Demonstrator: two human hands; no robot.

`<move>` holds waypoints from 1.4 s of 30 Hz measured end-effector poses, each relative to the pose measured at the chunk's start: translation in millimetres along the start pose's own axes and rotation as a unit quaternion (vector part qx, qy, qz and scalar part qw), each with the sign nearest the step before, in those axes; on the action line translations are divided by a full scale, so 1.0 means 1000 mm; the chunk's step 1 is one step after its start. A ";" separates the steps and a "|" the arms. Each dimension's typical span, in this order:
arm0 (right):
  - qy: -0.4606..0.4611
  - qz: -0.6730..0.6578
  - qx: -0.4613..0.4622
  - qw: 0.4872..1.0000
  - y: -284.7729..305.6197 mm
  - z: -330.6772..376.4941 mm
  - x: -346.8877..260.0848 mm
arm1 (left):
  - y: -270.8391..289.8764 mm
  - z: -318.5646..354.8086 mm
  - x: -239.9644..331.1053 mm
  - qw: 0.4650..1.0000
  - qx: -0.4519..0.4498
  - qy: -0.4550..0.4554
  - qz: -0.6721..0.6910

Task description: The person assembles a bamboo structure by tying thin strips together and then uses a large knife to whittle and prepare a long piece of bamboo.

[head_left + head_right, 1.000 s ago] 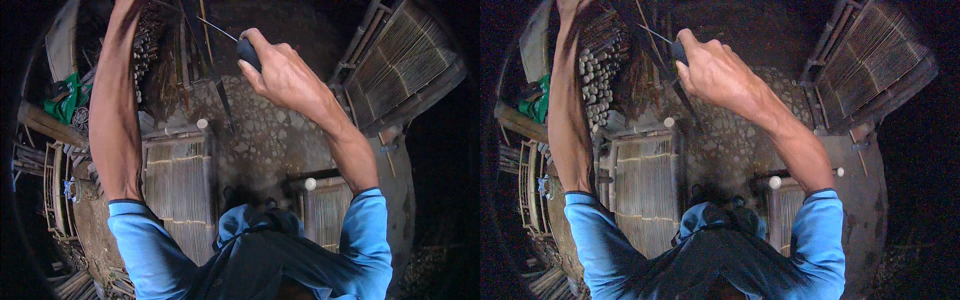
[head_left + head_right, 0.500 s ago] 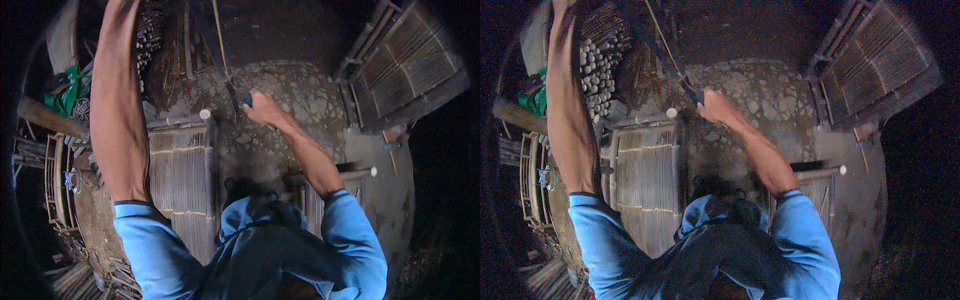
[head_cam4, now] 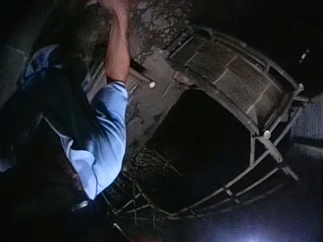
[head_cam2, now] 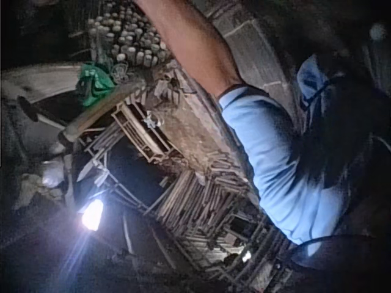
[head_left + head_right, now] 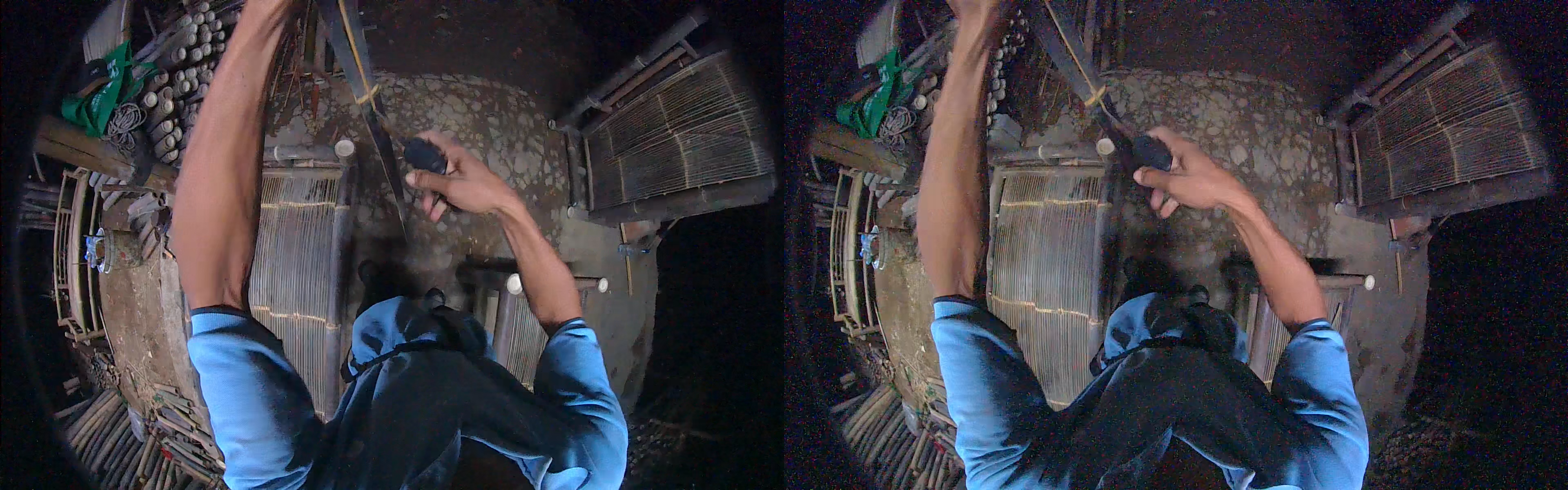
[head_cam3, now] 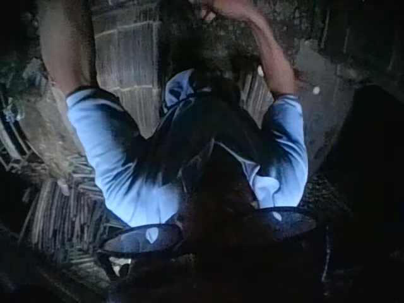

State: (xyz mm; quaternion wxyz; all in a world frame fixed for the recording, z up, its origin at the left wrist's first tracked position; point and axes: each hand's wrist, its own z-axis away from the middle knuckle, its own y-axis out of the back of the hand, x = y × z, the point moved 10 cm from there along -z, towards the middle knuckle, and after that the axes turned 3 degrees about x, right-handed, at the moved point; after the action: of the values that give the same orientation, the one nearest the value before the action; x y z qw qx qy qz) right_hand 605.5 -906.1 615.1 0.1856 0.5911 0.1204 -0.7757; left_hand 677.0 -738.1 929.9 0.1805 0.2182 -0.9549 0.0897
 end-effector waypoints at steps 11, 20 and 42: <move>0.005 0.327 0.108 0.939 -0.032 -0.095 0.058 | 0.036 0.162 -0.212 0.904 -0.195 0.379 -0.021; 0.043 0.269 0.083 0.959 -0.040 -0.124 0.117 | 0.047 0.173 -0.267 0.928 -0.089 0.360 0.048; -0.113 0.336 0.086 0.931 0.000 -0.098 0.281 | -0.031 0.312 -0.294 0.903 -0.133 0.368 0.178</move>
State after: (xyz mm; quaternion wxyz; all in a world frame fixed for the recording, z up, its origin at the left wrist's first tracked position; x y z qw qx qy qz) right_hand 625.4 -907.1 318.2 0.3962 0.5195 -0.1743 -0.7367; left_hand 842.2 -730.4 533.0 0.5275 -0.0304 -0.8464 0.0669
